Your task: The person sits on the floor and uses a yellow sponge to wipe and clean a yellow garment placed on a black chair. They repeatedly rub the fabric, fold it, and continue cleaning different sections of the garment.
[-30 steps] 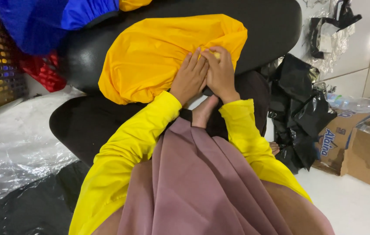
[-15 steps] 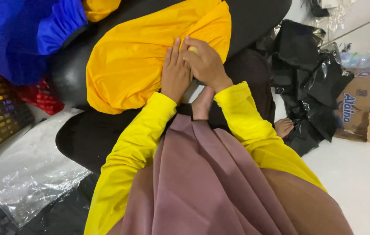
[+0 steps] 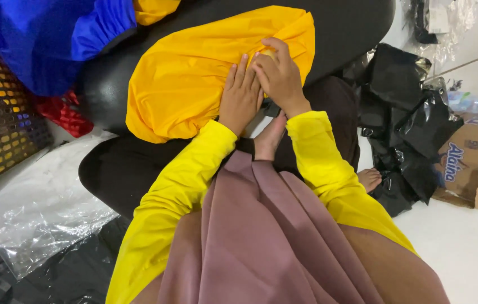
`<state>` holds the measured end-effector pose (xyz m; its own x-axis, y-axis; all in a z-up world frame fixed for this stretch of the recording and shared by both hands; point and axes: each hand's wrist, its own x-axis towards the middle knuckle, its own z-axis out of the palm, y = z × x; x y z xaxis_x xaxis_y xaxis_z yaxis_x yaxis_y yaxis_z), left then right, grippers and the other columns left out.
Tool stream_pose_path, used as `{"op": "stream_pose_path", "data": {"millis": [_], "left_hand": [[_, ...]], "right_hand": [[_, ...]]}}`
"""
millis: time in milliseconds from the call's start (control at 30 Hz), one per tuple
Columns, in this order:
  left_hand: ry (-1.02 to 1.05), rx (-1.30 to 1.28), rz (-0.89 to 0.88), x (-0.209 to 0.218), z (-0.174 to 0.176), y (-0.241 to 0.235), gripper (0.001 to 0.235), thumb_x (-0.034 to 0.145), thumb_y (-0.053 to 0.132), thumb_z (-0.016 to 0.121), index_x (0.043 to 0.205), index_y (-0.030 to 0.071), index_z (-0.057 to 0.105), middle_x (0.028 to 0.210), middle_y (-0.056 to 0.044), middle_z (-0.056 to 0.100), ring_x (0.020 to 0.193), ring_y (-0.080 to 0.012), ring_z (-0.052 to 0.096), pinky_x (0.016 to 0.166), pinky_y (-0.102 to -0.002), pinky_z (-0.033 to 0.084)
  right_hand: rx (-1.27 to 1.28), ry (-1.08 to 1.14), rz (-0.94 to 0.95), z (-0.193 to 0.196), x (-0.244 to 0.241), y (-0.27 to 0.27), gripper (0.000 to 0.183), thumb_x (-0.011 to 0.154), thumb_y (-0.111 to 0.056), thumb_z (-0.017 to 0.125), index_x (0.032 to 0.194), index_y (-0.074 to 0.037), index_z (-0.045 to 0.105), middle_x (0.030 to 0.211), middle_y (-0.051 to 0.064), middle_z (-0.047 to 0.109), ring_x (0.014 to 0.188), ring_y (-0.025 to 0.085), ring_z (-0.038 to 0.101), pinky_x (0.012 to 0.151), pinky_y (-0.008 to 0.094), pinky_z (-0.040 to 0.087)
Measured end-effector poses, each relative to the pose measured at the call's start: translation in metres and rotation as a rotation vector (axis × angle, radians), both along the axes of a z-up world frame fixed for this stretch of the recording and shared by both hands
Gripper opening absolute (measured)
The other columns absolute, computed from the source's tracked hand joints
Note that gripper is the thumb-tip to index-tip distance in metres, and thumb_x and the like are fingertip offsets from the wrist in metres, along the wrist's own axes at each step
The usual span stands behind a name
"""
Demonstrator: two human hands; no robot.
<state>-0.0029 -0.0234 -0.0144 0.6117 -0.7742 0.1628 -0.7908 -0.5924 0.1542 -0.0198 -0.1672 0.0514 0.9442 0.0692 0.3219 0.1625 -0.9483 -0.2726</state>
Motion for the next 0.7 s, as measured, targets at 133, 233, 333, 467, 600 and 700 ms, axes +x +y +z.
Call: {"op": "stream_pose_path", "data": {"millis": [133, 233, 333, 467, 600, 700], "left_hand": [[0.028, 0.011, -0.001, 0.001, 0.002, 0.002, 0.063, 0.118, 0.046, 0.042, 0.168, 0.008, 0.03, 0.172, -0.01, 0.023, 0.158, -0.0328, 0.019, 0.129, -0.048, 0.009], [0.016, 0.018, 0.001, 0.001, 0.005, 0.002, 0.062, 0.117, 0.046, 0.041, 0.167, 0.011, 0.032, 0.173, -0.009, 0.023, 0.159, -0.0326, 0.019, 0.129, -0.048, 0.011], [0.014, 0.027, 0.014, 0.002, 0.006, 0.001, 0.063, 0.116, 0.045, 0.041, 0.167, 0.011, 0.031, 0.173, -0.009, 0.022, 0.159, -0.0317, 0.019, 0.129, -0.048, 0.012], [0.044, -0.025, -0.007, 0.0, 0.001, 0.003, 0.064, 0.115, 0.044, 0.046, 0.167, 0.01, 0.032, 0.172, -0.01, 0.024, 0.158, -0.0328, 0.019, 0.129, -0.048, 0.011], [0.042, -0.092, -0.016, 0.002, -0.003, 0.006, 0.055, 0.112, 0.034, 0.049, 0.159, 0.008, 0.046, 0.167, -0.011, 0.035, 0.154, -0.0332, 0.029, 0.127, -0.048, 0.021], [0.038, -0.11, -0.012, 0.002, -0.01, 0.005, 0.054, 0.108, 0.033, 0.061, 0.155, 0.01, 0.051, 0.163, -0.01, 0.041, 0.151, -0.0314, 0.034, 0.125, -0.046, 0.025]], "right_hand": [[0.317, -0.027, -0.267, -0.013, 0.017, -0.031, 0.011, 0.102, -0.008, 0.064, 0.091, -0.008, 0.061, 0.137, 0.013, 0.042, 0.113, 0.031, 0.065, 0.101, 0.042, 0.048], [0.161, -0.165, -0.553, 0.003, 0.012, -0.046, 0.017, 0.102, -0.002, 0.074, 0.099, -0.013, 0.061, 0.142, 0.009, 0.04, 0.115, 0.031, 0.07, 0.094, 0.037, 0.061], [0.301, -0.367, -0.57, 0.033, 0.004, -0.027, 0.007, 0.103, -0.009, 0.064, 0.098, -0.01, 0.059, 0.13, 0.01, 0.044, 0.119, 0.027, 0.057, 0.103, 0.042, 0.049], [0.15, -0.085, -0.214, 0.031, -0.005, 0.015, 0.01, 0.102, -0.013, 0.065, 0.1, -0.004, 0.061, 0.12, 0.015, 0.055, 0.109, 0.031, 0.06, 0.089, 0.04, 0.053], [0.088, 0.047, -0.386, -0.014, 0.005, -0.005, 0.007, 0.104, -0.015, 0.056, 0.104, -0.009, 0.058, 0.108, 0.013, 0.056, 0.098, 0.033, 0.062, 0.072, 0.044, 0.052], [0.011, -0.066, -0.487, -0.012, 0.01, -0.009, 0.012, 0.107, -0.016, 0.049, 0.099, -0.008, 0.053, 0.099, 0.011, 0.054, 0.09, 0.029, 0.057, 0.066, 0.039, 0.051]]}}
